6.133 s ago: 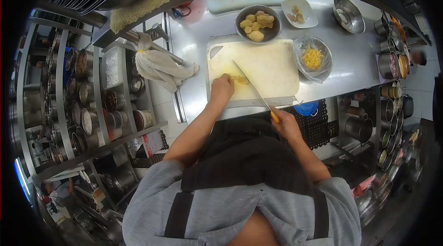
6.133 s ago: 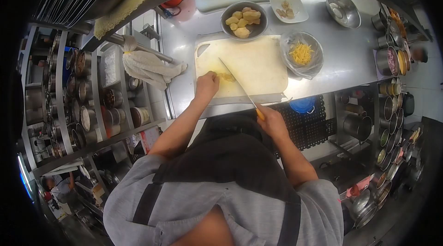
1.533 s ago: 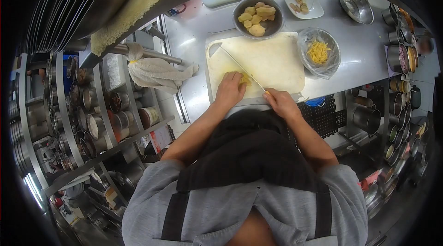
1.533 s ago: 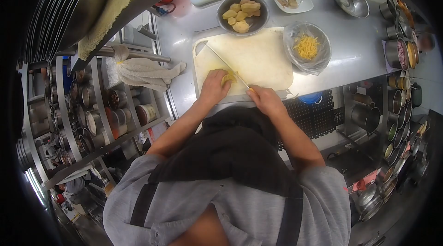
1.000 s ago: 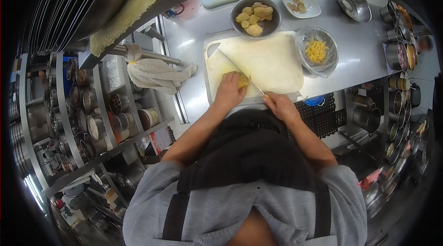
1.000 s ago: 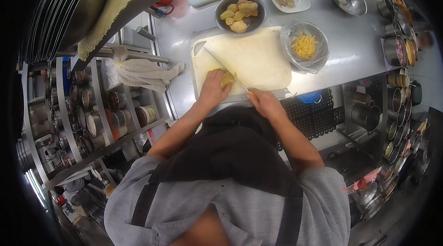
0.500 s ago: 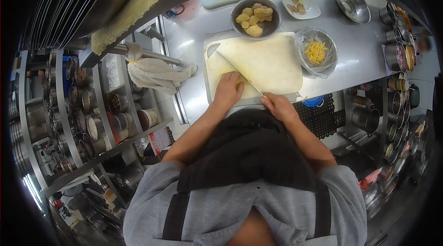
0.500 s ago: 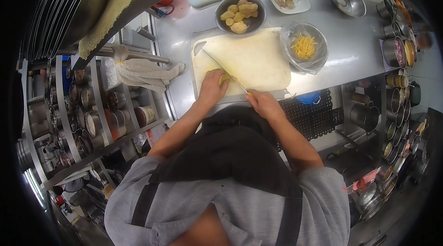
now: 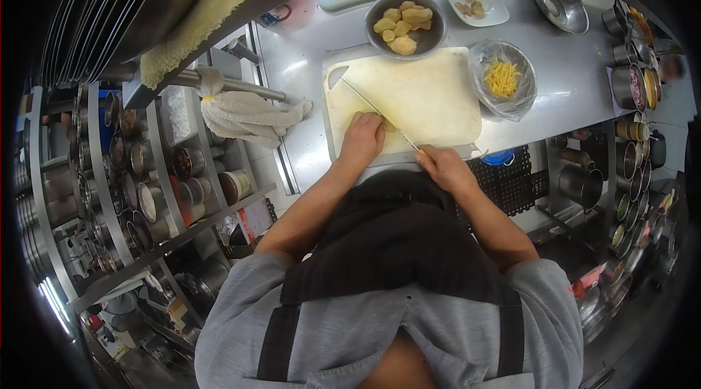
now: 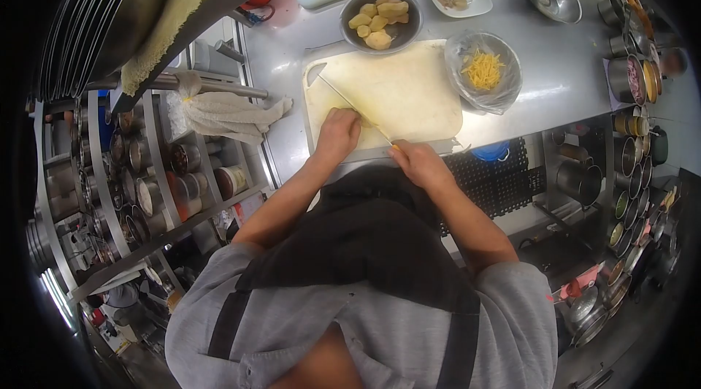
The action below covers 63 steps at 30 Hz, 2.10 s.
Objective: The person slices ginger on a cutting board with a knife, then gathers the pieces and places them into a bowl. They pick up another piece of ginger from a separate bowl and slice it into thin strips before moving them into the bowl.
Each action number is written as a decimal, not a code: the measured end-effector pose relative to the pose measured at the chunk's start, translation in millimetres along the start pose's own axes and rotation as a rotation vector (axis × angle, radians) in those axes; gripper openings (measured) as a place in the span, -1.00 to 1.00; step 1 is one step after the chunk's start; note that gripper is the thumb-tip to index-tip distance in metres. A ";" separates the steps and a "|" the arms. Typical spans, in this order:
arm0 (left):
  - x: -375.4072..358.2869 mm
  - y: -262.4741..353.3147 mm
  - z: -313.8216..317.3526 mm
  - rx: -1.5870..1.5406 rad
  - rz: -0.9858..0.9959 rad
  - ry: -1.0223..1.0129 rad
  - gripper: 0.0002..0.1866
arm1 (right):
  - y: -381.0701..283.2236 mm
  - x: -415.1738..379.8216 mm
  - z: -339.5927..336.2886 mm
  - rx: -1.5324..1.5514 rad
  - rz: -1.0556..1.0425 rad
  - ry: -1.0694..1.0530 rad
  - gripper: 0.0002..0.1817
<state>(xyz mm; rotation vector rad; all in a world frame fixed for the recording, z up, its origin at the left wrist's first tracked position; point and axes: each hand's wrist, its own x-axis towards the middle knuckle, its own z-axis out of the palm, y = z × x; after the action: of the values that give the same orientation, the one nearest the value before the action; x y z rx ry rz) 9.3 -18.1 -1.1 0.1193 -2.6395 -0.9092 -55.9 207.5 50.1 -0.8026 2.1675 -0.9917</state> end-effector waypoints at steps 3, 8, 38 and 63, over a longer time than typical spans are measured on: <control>-0.1 -0.2 -0.1 -0.018 0.008 0.005 -0.93 | -1.9 6.8 1.2 -0.002 0.029 -0.022 -0.68; -0.8 -0.3 1.5 -0.013 0.015 0.022 -0.94 | 2.0 35.0 21.2 0.023 -0.029 0.032 -0.69; -4.3 0.2 0.1 0.005 0.015 0.034 -0.92 | -2.1 36.5 27.0 0.030 -0.012 0.044 -0.67; -4.3 2.5 -0.8 0.030 0.020 0.041 -0.92 | -6.4 19.4 18.0 0.112 0.055 0.103 -0.69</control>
<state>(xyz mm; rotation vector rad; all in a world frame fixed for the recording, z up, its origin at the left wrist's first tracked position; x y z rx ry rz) 13.6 -15.8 -0.2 0.1182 -2.6121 -0.8522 -53.2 182.3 40.3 -0.6485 2.1857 -1.1378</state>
